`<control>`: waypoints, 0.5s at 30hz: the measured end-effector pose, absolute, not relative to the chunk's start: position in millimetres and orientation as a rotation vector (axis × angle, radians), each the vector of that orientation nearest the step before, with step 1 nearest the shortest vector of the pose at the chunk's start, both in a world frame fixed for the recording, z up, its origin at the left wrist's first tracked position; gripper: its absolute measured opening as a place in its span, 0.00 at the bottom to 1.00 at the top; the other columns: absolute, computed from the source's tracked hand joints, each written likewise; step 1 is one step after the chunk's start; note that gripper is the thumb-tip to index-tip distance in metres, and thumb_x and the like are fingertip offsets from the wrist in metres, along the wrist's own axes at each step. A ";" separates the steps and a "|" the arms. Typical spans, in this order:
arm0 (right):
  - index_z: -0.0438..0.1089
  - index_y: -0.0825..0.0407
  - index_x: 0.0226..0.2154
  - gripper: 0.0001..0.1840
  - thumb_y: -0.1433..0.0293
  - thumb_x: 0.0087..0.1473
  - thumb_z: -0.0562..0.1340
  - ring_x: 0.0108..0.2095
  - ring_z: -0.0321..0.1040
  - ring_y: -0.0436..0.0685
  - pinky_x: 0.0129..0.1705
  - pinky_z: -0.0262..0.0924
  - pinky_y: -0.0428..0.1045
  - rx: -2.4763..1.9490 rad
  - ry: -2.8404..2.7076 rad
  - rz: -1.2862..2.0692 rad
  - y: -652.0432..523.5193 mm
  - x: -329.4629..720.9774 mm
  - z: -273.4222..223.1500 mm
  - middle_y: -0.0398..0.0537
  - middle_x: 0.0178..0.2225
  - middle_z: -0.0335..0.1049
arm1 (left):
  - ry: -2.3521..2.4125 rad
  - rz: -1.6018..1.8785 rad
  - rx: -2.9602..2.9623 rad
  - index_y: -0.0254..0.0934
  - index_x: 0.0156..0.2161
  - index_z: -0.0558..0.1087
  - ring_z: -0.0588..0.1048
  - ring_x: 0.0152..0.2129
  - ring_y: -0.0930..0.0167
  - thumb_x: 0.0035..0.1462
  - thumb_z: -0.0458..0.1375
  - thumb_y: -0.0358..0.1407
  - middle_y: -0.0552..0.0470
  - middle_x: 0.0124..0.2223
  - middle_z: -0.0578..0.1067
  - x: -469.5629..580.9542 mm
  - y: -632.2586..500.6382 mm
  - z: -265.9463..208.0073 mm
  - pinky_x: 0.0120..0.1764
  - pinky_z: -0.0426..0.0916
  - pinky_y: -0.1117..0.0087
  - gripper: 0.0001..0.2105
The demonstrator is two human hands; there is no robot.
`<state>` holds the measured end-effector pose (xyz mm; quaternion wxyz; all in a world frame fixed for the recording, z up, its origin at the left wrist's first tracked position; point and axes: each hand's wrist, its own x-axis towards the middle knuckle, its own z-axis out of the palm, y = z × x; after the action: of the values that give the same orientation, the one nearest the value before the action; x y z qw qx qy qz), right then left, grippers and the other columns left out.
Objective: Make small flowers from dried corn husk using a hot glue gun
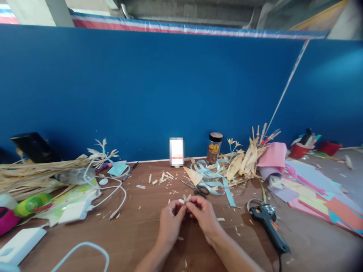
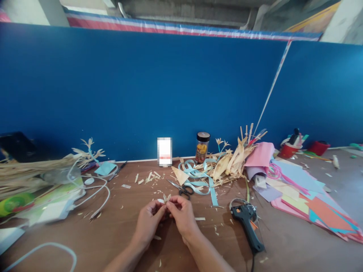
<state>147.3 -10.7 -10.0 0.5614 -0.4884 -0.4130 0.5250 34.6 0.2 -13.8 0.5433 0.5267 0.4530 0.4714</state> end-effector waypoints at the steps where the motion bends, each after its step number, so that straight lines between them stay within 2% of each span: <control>1: 0.69 0.55 0.26 0.11 0.64 0.41 0.63 0.24 0.62 0.49 0.24 0.55 0.42 -1.160 -0.973 1.227 -11.0 147.1 -9.9 0.43 0.22 0.67 | 1.077 1.123 1.242 0.33 0.26 0.68 0.66 0.19 0.75 0.46 0.56 0.40 0.56 0.21 0.69 34.7 0.5 -14.2 0.22 0.59 0.78 0.10; 4: 0.68 0.56 0.27 0.10 0.65 0.42 0.62 0.24 0.61 0.48 0.24 0.55 0.42 -1.174 -0.974 1.214 -11.9 146.6 -9.4 0.42 0.22 0.67 | 1.076 1.111 1.256 0.34 0.30 0.69 0.67 0.20 0.74 0.46 0.56 0.40 0.55 0.23 0.70 34.3 0.8 -14.8 0.23 0.59 0.77 0.10; 8: 0.67 0.56 0.26 0.10 0.65 0.43 0.61 0.23 0.59 0.47 0.23 0.54 0.41 -1.182 -0.997 1.186 -11.6 146.7 -9.3 0.42 0.22 0.66 | 1.130 1.068 1.404 0.33 0.24 0.70 0.63 0.17 0.76 0.48 0.53 0.41 0.56 0.19 0.67 33.0 -0.6 -14.6 0.21 0.57 0.77 0.12; 11: 0.67 0.56 0.25 0.10 0.65 0.43 0.61 0.24 0.60 0.48 0.23 0.54 0.41 -1.187 -1.000 1.184 -11.2 147.1 -9.2 0.42 0.22 0.66 | 1.136 1.103 1.435 0.33 0.24 0.69 0.64 0.18 0.76 0.48 0.53 0.41 0.55 0.21 0.69 33.4 -2.1 -14.2 0.21 0.57 0.78 0.12; 15: 0.67 0.56 0.30 0.12 0.63 0.45 0.60 0.23 0.60 0.48 0.23 0.54 0.41 -1.187 -0.994 1.206 -11.2 147.3 -8.0 0.43 0.23 0.66 | 1.099 1.160 1.286 0.34 0.22 0.66 0.61 0.15 0.78 0.46 0.56 0.40 0.58 0.18 0.65 34.5 -1.8 -13.0 0.19 0.55 0.79 0.11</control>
<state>147.3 -11.2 -8.0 0.5561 -0.5028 -0.4209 0.5108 34.5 -1.8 -13.0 0.5185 0.5360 0.4581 0.4837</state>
